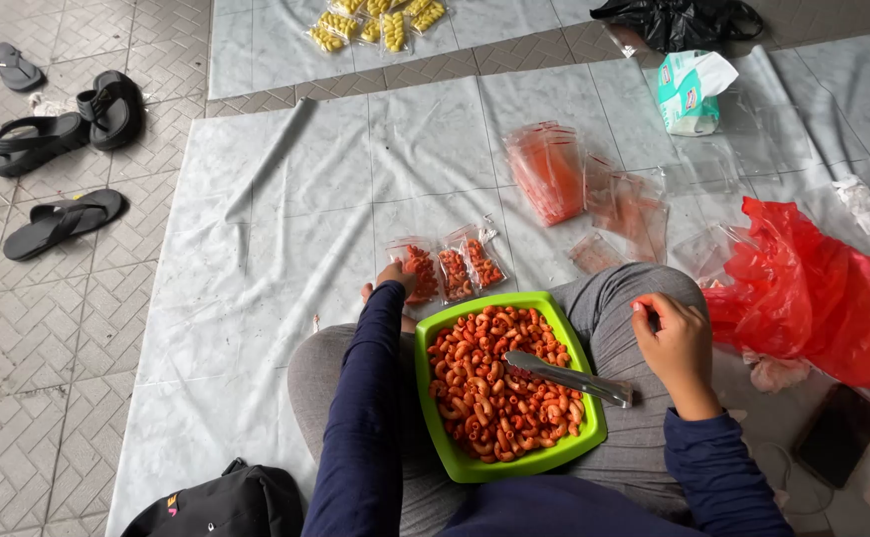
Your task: Filling small plastic bags with snacks using tongs
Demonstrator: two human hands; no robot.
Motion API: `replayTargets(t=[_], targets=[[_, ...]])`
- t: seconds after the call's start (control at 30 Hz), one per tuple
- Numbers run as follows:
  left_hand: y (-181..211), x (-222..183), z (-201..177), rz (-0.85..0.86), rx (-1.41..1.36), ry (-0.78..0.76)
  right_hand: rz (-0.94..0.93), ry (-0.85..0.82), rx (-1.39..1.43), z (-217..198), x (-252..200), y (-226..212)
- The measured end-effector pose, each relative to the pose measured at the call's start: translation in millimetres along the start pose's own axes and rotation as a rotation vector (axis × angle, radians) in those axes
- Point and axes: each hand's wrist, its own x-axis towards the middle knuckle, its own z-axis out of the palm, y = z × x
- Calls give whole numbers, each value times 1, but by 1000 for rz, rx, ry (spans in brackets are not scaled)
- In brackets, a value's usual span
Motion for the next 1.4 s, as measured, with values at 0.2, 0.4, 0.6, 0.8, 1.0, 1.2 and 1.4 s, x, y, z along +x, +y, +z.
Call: replayTargets(t=[0.2,0.4,0.6,0.8,1.0,1.2,1.4], targets=[[45,-79,-34,47,25,-152,11,2,19,0,1,-1],[4,10,30,36,202,-276,-7,-11,2,1,1,2],[10,12,16,-47,147,52,-9,-25,-9,1,4,0],[64,-116,-79,436,-775,771,0,-153,-44,17,41,28],[77,-214,-123,128,-1246,1126,179,-637,9,31,134,17],[19,-149,-81,1,-1479,860,247,-1148,-291,142,162,106],[67,-183,-78,66,-595,232,428,-1176,-299,178,175,129]])
